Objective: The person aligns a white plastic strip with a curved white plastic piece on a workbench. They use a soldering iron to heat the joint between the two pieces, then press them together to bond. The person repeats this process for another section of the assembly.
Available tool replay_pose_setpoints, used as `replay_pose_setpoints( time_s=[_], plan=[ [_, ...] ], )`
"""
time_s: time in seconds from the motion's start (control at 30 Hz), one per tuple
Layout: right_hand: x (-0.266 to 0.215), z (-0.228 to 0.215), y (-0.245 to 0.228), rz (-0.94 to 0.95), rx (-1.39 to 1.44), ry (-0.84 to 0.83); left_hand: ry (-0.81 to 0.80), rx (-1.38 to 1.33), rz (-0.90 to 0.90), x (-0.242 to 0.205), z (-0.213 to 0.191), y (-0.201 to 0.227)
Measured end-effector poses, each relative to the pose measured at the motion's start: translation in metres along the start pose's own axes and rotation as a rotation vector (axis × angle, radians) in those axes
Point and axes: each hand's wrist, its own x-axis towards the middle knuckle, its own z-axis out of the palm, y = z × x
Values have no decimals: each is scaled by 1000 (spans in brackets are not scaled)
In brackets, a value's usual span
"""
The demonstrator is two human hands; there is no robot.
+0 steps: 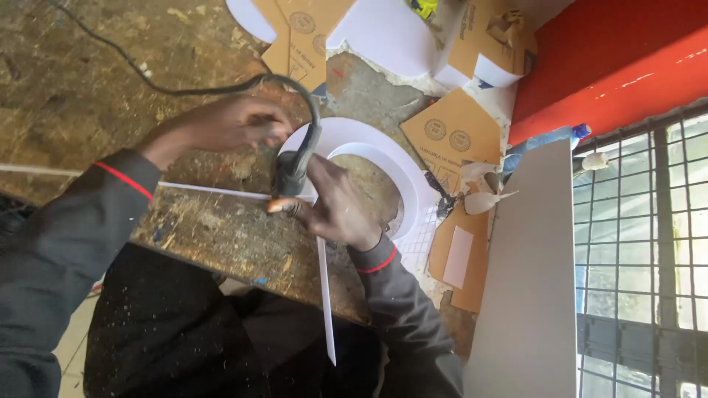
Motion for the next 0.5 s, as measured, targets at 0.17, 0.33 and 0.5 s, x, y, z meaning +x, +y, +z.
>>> replay_pose_setpoints(
  time_s=[0.17, 0.33, 0.5],
  plan=[
    [-14, 1, 15, 18, 7, -14, -209, 283, -32, 84, 19, 35],
    [-2, -4, 5, 19, 50, 4, -338, 229, -44, 151, 54, -1],
    [1, -6, -5, -4, 53, 7, -297, 230, -12, 129, 54, 6]
  ],
)
